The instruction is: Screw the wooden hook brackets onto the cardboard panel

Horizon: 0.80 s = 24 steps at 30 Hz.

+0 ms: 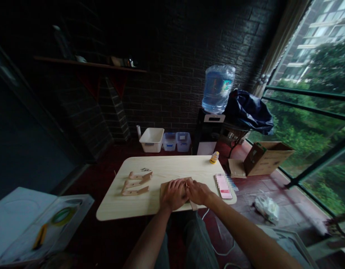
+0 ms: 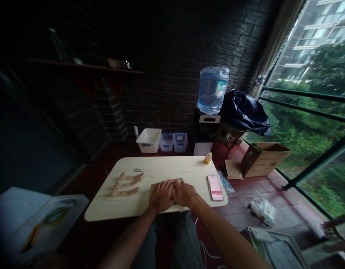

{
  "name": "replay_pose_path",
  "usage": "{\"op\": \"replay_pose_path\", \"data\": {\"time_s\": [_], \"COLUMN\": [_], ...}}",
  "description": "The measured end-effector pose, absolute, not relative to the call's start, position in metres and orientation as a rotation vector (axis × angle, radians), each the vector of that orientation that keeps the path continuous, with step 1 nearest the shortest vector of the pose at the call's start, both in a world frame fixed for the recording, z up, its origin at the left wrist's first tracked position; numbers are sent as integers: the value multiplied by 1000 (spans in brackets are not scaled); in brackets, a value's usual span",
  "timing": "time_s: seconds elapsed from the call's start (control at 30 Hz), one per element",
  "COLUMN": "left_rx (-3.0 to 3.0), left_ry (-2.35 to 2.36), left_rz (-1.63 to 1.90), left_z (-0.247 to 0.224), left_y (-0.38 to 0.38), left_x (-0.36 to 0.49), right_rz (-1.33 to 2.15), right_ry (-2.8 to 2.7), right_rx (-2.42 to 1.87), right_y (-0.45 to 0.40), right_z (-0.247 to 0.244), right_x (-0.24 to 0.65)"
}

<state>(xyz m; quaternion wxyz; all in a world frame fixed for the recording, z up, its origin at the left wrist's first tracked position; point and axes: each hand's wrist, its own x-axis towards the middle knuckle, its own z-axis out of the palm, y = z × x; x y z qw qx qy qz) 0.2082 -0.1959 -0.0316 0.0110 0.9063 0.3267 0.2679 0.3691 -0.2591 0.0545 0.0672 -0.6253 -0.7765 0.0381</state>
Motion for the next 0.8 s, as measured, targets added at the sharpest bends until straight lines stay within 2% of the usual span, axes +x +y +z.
{"op": "replay_pose_path", "data": {"time_s": [0.2, 0.4, 0.8], "left_rx": [2812, 2790, 2804], "left_ry": [1059, 1082, 1095], "left_rz": [814, 817, 813], "left_z": [-32, -33, -30], "left_y": [-196, -194, -195], "left_x": [207, 208, 211], "right_rz": [319, 871, 791], "right_ry": [-2135, -1692, -1698], "right_rx": [-1479, -1384, -1371], "right_y": [-258, -268, -280], "right_z": [51, 40, 34], "right_x": [376, 380, 384]}}
